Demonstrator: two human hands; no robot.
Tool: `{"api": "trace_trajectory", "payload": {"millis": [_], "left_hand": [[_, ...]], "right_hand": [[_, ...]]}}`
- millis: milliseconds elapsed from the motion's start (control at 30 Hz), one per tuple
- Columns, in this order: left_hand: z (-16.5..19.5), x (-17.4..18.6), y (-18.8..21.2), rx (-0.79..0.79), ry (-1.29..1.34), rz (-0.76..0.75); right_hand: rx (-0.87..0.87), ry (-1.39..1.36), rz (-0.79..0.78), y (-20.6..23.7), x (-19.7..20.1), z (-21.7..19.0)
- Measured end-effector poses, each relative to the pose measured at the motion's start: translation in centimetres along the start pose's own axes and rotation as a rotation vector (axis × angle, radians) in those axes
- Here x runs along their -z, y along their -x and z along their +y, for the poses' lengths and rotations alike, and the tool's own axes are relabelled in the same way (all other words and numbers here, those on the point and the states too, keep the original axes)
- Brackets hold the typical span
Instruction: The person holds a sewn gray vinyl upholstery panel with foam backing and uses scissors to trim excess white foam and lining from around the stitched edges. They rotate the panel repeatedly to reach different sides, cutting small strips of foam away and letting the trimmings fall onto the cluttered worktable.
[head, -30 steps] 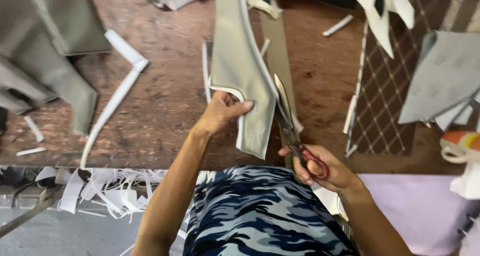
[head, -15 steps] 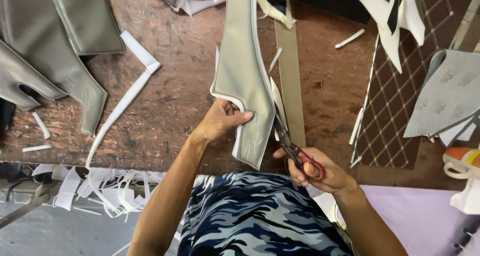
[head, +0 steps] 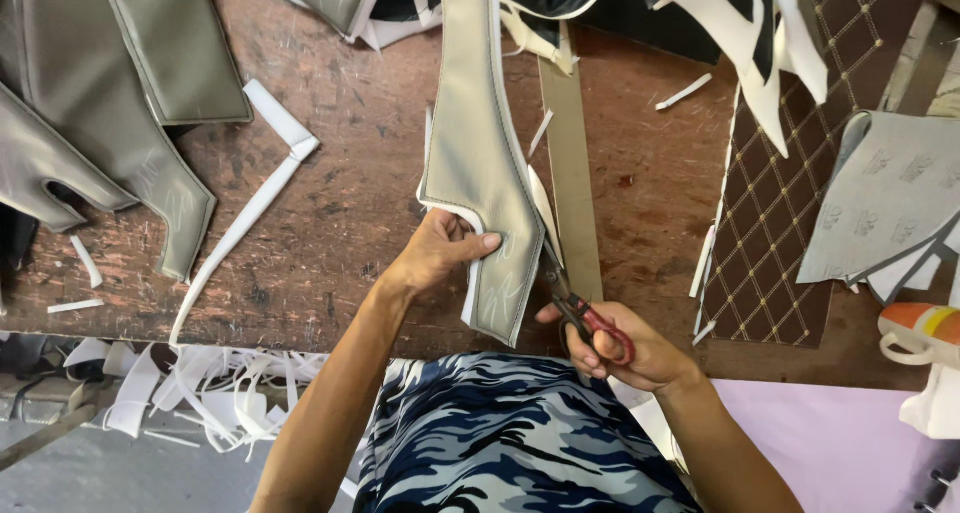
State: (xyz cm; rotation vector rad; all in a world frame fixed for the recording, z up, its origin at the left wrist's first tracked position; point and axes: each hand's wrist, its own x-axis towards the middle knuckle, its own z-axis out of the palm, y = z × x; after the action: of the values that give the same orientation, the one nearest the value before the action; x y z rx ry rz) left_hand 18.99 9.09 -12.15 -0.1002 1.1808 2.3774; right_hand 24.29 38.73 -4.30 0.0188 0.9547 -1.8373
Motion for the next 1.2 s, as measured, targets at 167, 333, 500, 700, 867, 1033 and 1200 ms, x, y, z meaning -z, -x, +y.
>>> {"api": "trace_trajectory", "payload": {"millis": [167, 333, 500, 700, 867, 1033, 1200], "left_hand": [[0.6, 0.4, 0.4, -0.019, -0.002, -0.005], [0.5, 0.9, 0.9, 0.023, 0.017, -0.032], [-0.5, 1.0, 1.6, 0.081, -0.037, -0.034], [-0.3, 1.1, 2.4, 0.097, 0.069, -0.038], [-0.4, 0.5, 2.8, 0.152, 0.184, -0.094], [-0.9, 0.0, 3.3, 0.192, 0.157, -0.114], [-1.0, -0.3, 3.8, 0.174, 0.186, -0.118]], "right_hand": [[-0.03, 0.035, 0.043, -0.7, -0.6, 0.4], [0.001, 0.027, 0.035, -1.8, -0.6, 0.9], [0.026, -0.065, -0.012, -3.7, 1.1, 1.4], [-0.008, 0.089, 0.042, -3.7, 1.9, 2.0], [0.013, 0.214, 0.078, -4.7, 0.7, 2.0], [0.116, 0.119, -0.002, -5.7, 0.5, 1.8], [0.086, 0.1, 0.058, -5.2, 0.9, 2.3]]}}
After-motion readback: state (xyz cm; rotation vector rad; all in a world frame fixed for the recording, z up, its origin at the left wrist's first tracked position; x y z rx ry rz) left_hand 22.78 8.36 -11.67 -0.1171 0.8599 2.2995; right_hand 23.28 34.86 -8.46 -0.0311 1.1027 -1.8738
